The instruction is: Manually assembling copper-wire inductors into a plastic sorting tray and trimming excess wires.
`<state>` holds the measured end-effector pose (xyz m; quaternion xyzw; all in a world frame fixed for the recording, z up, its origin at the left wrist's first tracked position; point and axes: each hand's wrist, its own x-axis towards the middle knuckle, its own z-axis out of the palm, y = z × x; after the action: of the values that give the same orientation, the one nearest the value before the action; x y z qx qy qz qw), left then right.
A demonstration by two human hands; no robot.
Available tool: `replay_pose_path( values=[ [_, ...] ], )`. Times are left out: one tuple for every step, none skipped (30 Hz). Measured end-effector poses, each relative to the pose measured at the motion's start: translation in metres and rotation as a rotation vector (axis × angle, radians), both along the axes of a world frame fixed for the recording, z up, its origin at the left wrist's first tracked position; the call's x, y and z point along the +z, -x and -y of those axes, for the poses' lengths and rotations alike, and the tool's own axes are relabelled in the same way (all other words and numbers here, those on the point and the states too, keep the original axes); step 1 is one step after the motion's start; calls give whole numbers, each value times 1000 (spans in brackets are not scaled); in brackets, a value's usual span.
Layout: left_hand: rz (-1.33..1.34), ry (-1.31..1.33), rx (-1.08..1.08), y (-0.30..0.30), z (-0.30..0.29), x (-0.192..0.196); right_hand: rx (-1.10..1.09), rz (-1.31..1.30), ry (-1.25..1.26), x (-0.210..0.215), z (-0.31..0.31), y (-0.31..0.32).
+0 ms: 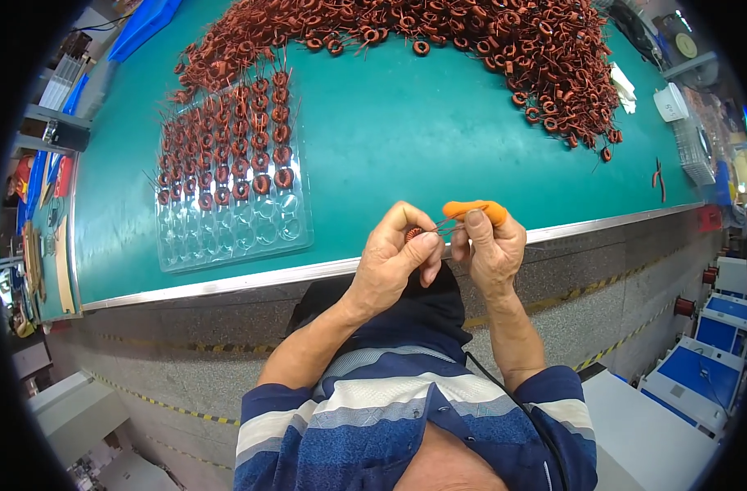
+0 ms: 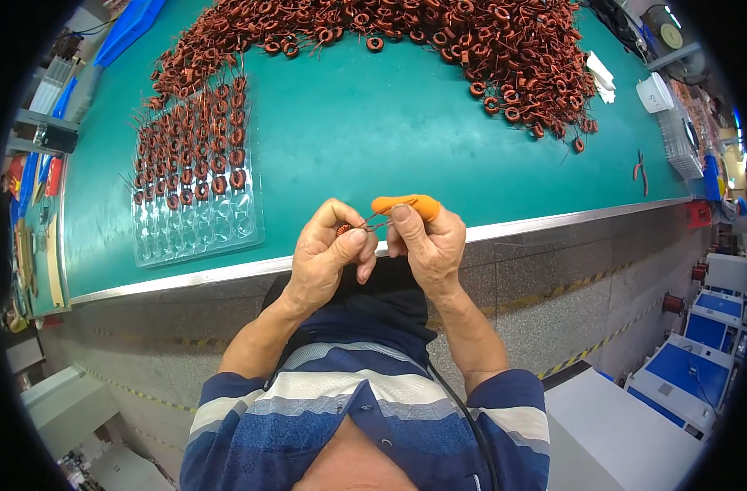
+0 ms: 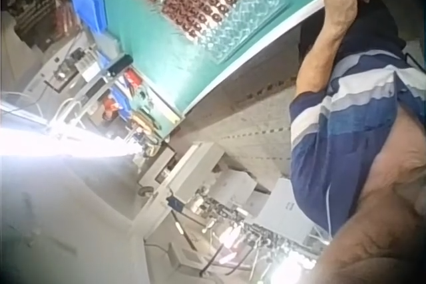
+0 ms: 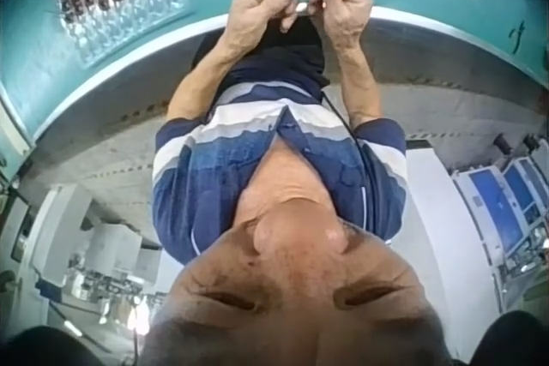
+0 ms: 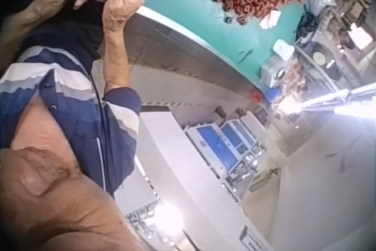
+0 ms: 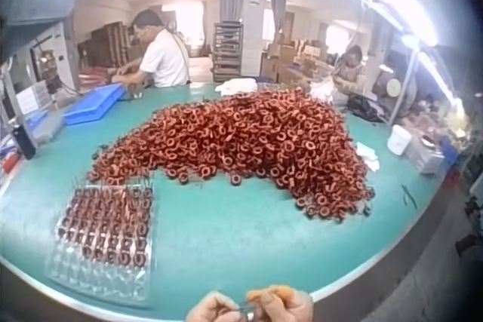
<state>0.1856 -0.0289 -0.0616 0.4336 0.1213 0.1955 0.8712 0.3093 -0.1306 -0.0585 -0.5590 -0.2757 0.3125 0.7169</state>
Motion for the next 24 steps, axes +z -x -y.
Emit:
replay_pose_path(
  values=[
    [13, 36, -11, 0, -1, -2, 18, -22, -13, 3, -3, -1],
    [27, 72, -22, 1, -3, -3, 37, -45, -25, 4, -6, -2],
    [30, 72, -21, 2, -3, -3, 38, -42, -25, 5, -6, -2],
    [29, 123, -15, 3, -3, -3, 5, -20, -30, 4, -4, -1],
    [29, 174, -10, 3, -3, -3, -28, 2, -35, 4, -3, 0],
    [32, 176, -11, 3, -3, -3, -61, 25, -39, 3, -2, 1],
    [36, 188, -17, 4, -3, -2, -61, 25, -37, 4, -2, 2],
    [40, 201, -24, 4, -2, -1, -79, 80, -56, 4, -3, 5],
    [41, 203, -24, 4, -1, -2, -97, 135, -75, 5, -3, 7],
    [59, 246, -31, 3, 0, -2, -100, 138, -76, 2, -3, 5],
    [77, 289, -39, 2, 0, -2, -106, 298, -86, -4, -3, 4],
    [80, 288, -42, 2, 0, -1, -111, 458, -95, -8, -3, 2],
    [82, 322, -63, 4, -1, -1, -111, 458, -96, -10, -3, 1],
    [84, 356, -83, 4, -1, -1, -112, 461, -90, -11, -3, -1],
    [85, 356, -84, 4, -1, -1, -113, 463, -84, -11, -3, -2],
    [91, 364, -95, 5, -1, -1, -112, 463, -84, -10, -3, -3],
    [97, 372, -107, 5, -1, -1, -120, 487, -80, -9, -3, -3],
    [97, 373, -105, 6, -1, -1, -127, 512, -75, -9, -2, -4],
    [107, 380, -119, 6, 0, -1, -128, 513, -73, -9, -1, -5],
    [117, 388, -133, 6, 0, -1, -122, 525, -73, -9, -1, -6],
    [118, 390, -134, 6, 1, 0, -117, 536, -72, -10, 0, -7],
    [117, 408, -137, 6, 3, 1, -116, 536, -70, -10, -1, -7],
    [116, 426, -140, 7, 4, 1, -112, 543, -100, -10, -2, -7],
    [116, 428, -140, 7, 6, 1, -108, 549, -130, -10, -2, -7]
  ],
)
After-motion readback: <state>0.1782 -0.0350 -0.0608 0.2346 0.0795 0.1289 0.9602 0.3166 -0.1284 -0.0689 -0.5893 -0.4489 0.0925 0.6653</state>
